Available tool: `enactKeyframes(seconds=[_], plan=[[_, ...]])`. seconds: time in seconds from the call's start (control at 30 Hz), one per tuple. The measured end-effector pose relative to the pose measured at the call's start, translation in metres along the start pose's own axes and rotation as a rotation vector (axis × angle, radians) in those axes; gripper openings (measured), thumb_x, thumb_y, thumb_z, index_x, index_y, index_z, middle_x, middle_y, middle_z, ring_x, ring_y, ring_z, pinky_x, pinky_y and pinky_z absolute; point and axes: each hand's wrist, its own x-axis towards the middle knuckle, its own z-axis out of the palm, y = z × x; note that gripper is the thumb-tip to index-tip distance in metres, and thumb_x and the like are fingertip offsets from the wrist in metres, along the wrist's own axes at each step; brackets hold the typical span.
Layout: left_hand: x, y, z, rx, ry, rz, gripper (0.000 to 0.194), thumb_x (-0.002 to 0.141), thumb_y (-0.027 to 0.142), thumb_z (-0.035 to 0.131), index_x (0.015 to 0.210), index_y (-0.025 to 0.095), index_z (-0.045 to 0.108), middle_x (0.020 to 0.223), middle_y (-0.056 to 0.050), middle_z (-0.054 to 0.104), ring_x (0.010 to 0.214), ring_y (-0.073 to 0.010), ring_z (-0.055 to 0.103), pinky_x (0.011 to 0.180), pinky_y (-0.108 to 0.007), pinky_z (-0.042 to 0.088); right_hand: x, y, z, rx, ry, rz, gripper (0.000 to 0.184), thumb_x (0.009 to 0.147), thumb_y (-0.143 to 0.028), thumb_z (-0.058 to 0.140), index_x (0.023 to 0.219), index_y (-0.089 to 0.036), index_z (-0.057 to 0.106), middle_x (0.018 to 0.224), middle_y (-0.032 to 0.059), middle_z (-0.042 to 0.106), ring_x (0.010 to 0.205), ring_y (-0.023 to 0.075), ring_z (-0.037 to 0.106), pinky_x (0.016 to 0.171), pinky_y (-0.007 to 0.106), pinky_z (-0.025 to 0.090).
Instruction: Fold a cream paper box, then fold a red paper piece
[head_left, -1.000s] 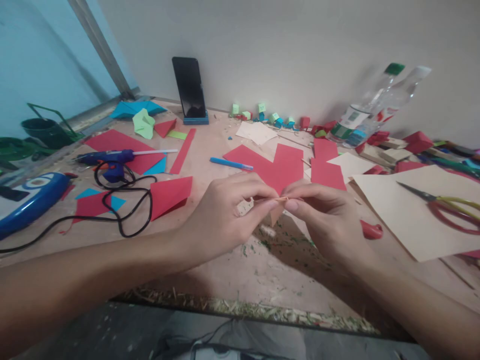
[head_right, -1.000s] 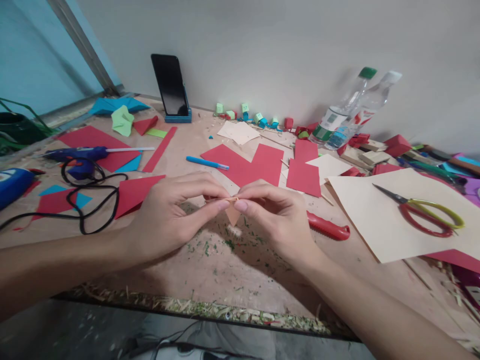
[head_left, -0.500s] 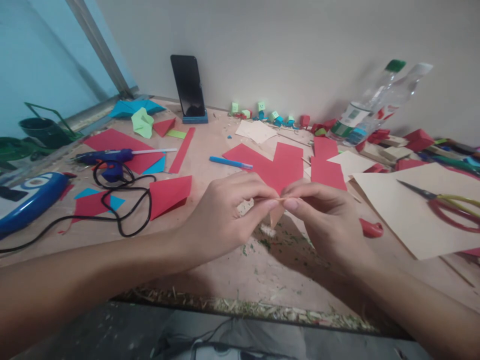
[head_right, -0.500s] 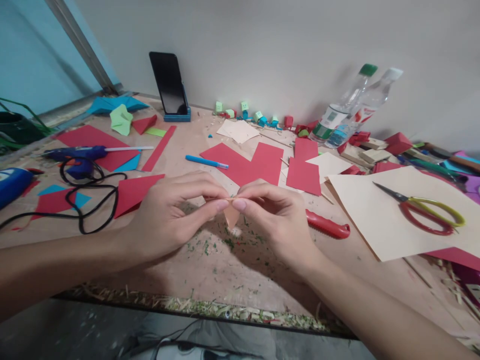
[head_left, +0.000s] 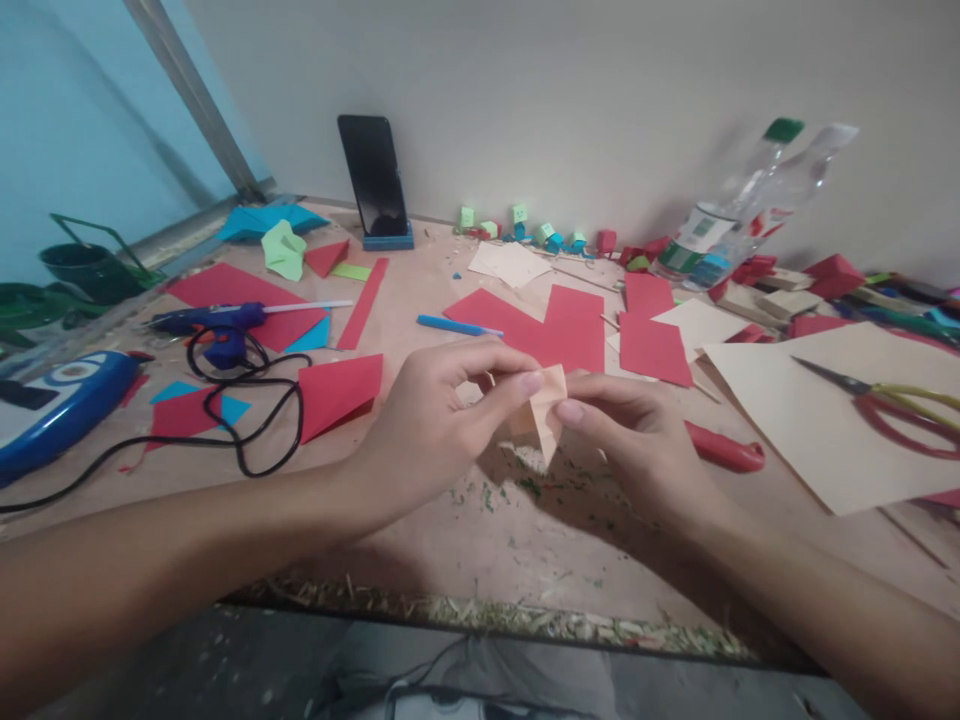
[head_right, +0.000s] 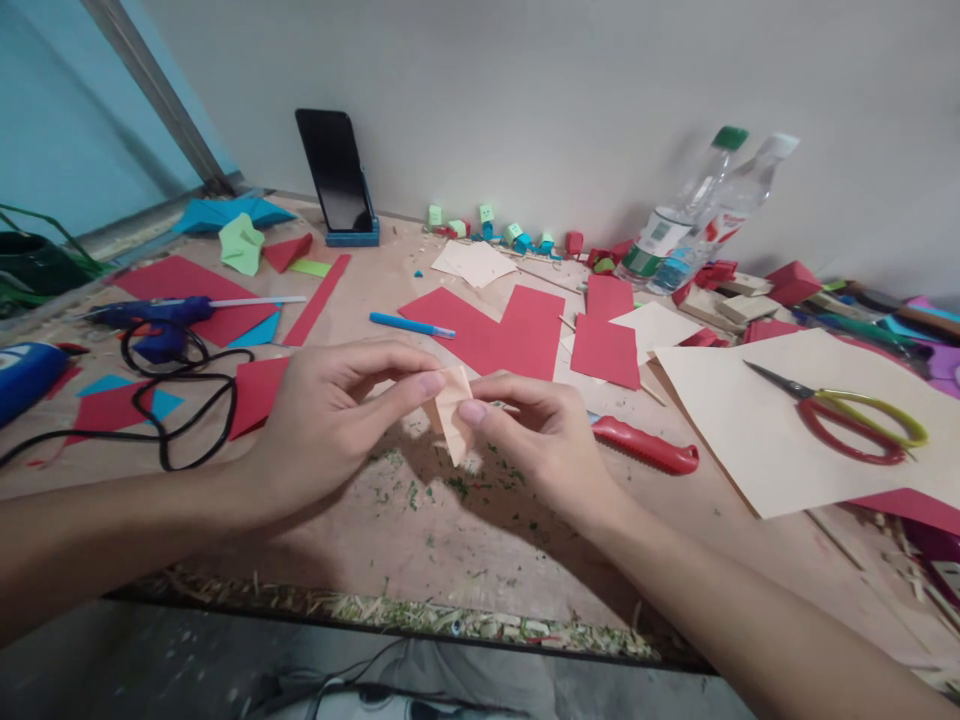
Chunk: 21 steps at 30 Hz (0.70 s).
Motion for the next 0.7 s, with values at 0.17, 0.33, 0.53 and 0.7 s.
enactKeyframes(seconds=[0.17, 0.33, 0.53, 0.7], plan=[[0.0017, -0.0026, 0.0007, -0.052, 0.014, -0.071, 0.017, 0.099, 0.021, 0.064, 0.092, 0.019, 0.079, 0.092, -0.003, 0.078, 0.093, -0.0198, 0.072, 0.087, -0.034, 0.056, -0.0017, -0.0046, 0.0031, -0.044, -0.004, 0.078, 0.021, 0.088, -0.041, 0.08, 0.078, -0.023, 0.083, 0.07, 0.001, 0.076, 0.064, 0.0159, 0.064, 0.061, 0.027, 0.05], [0.0035, -0.0025, 0.0007, -0.067, -0.005, -0.062, 0.017, 0.098, 0.022, 0.064, 0.087, 0.018, 0.077, 0.091, -0.004, 0.078, 0.089, -0.0194, 0.071, 0.082, -0.034, 0.055, -0.0032, -0.0065, 0.0048, -0.097, 0.019, 0.069, 0.023, 0.088, -0.04, 0.079, 0.076, -0.021, 0.083, 0.069, 0.0018, 0.075, 0.064, 0.0167, 0.063, 0.059, 0.028, 0.048], [0.0054, -0.002, 0.0023, -0.05, -0.052, -0.072, 0.014, 0.094, 0.023, 0.07, 0.083, 0.017, 0.076, 0.084, -0.002, 0.077, 0.08, -0.0166, 0.069, 0.073, -0.03, 0.051, -0.0034, -0.0036, 0.0071, -0.155, -0.033, 0.017, 0.024, 0.09, -0.039, 0.076, 0.079, -0.019, 0.083, 0.072, 0.0033, 0.076, 0.064, 0.0165, 0.061, 0.059, 0.028, 0.046], [0.006, -0.0036, 0.0025, -0.097, -0.083, -0.126, 0.018, 0.095, 0.023, 0.068, 0.082, 0.015, 0.077, 0.083, -0.003, 0.076, 0.079, -0.016, 0.066, 0.072, -0.028, 0.05, -0.005, -0.0034, 0.0082, -0.179, -0.035, 0.08, 0.024, 0.09, -0.039, 0.074, 0.086, -0.017, 0.085, 0.074, 0.0037, 0.076, 0.065, 0.0157, 0.059, 0.059, 0.027, 0.044]])
